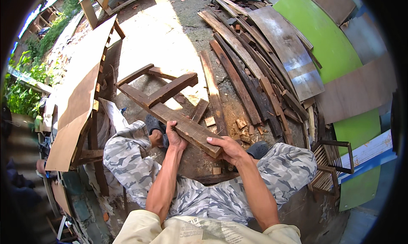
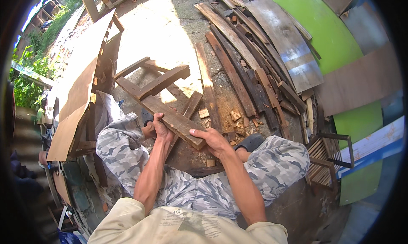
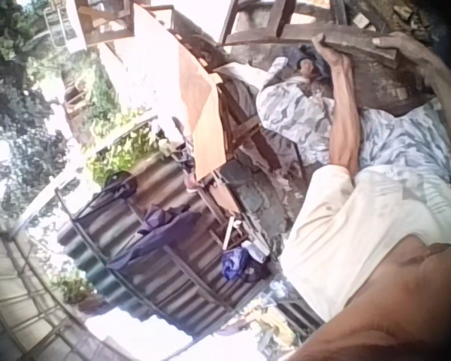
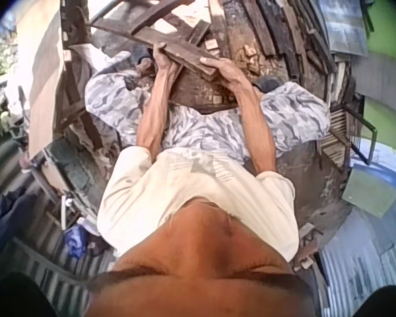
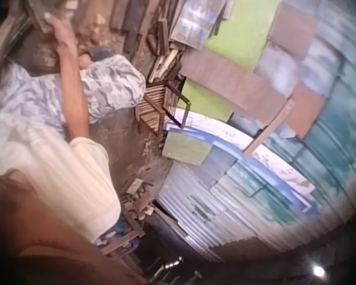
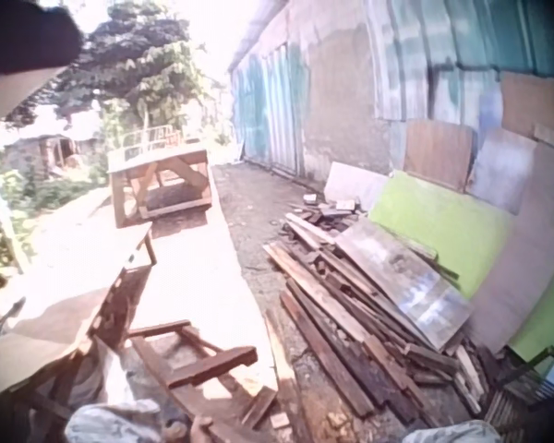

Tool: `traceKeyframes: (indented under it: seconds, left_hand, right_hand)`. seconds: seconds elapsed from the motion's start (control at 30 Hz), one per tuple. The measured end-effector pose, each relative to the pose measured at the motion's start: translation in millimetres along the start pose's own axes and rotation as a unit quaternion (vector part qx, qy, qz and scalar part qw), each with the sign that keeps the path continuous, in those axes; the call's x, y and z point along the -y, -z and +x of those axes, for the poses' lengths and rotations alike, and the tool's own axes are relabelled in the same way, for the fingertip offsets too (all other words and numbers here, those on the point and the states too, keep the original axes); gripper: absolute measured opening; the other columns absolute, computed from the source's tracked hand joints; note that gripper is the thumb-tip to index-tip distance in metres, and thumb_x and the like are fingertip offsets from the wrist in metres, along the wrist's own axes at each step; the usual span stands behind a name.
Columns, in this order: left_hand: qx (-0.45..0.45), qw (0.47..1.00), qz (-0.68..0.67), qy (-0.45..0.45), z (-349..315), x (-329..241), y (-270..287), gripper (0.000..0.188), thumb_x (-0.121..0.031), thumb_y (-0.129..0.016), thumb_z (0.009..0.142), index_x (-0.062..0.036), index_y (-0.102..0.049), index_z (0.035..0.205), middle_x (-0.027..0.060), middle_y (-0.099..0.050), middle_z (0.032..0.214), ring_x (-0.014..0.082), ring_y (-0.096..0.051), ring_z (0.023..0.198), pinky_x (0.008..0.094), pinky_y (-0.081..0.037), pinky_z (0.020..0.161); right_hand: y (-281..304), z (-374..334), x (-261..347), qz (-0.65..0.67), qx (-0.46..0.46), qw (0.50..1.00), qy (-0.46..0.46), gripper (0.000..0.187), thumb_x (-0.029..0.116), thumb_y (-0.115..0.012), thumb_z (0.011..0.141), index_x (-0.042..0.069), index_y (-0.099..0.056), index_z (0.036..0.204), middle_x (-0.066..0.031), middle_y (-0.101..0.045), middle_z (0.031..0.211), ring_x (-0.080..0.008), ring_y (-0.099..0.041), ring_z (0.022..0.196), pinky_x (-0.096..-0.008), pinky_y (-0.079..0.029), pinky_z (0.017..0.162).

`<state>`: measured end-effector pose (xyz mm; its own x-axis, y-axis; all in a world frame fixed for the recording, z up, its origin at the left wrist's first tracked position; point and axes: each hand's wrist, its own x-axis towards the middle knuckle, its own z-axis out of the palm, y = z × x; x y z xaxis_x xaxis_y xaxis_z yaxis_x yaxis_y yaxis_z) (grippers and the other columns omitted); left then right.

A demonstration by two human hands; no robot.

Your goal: The person sits on the ground and uses a hammer to dismantle a wooden chair frame. They repeatedly strike joints to separate the legs and crossbars, then lift and reposition the frame to access different joints.

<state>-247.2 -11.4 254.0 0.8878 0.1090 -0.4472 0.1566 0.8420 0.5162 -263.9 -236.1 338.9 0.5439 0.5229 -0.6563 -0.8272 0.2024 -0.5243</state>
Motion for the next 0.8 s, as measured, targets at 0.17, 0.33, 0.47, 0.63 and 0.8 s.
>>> traceKeyframes:
  seconds: [0.17,0.33,0.47,0.63,0.8]
  left_hand:
    - [-0.091,0.994,0.006,0.063,4,-7,-14,0.065,-0.053,-0.063,0.088,-0.0059,-0.052,0.133,0.0152,-0.056,0.134,0.0326,-0.054,0.122,0.0504,-0.041,0.108]
    - [-0.12,0.987,0.038,0.1,10,-13,-11,0.077,-0.057,-0.067,0.088,-0.0068,-0.047,0.143,0.0158,-0.049,0.146,0.0342,-0.05,0.131,0.0553,-0.037,0.111]
    - [-0.197,0.971,0.1,0.087,27,-7,24,0.061,-0.034,-0.078,0.083,-0.0022,-0.054,0.128,0.0142,-0.062,0.12,0.0307,-0.062,0.106,0.0502,-0.053,0.091]
    - [-0.198,0.971,0.101,0.09,12,-11,15,0.035,-0.022,-0.079,0.079,-0.0049,-0.059,0.102,0.0068,-0.06,0.088,0.0223,-0.062,0.08,0.0443,-0.056,0.073]
    - [-0.144,0.986,0.065,0.062,-27,-17,-32,0.031,-0.032,-0.075,0.082,-0.0107,-0.06,0.1,0.0057,-0.061,0.085,0.022,-0.063,0.074,0.0413,-0.056,0.071]
  right_hand:
    - [12,5,6,-0.068,-0.014,0.997,0.045,0.045,0.022,-0.076,0.086,-0.01,-0.064,0.115,-0.0146,-0.071,0.094,-0.0188,-0.069,0.078,-0.0305,-0.057,0.069]
    - [14,9,-6,-0.281,-0.087,0.949,0.115,0.06,0.039,-0.082,0.076,-0.011,-0.068,0.107,-0.0164,-0.072,0.089,-0.0217,-0.069,0.074,-0.0323,-0.052,0.068]
    - [12,11,-16,-0.306,-0.07,0.942,0.12,0.064,0.044,-0.08,0.078,-0.009,-0.067,0.111,-0.0174,-0.072,0.081,-0.0204,-0.07,0.074,-0.0316,-0.053,0.068]
    - [-24,-27,5,-0.354,-0.089,0.925,0.1,0.059,0.039,-0.079,0.08,-0.007,-0.066,0.114,-0.017,-0.073,0.084,-0.0202,-0.071,0.073,-0.0322,-0.054,0.068]
    - [-55,-64,11,-0.423,-0.136,0.88,0.169,0.055,0.03,-0.08,0.082,-0.01,-0.063,0.117,-0.0172,-0.074,0.088,-0.0194,-0.071,0.071,-0.0321,-0.056,0.068]
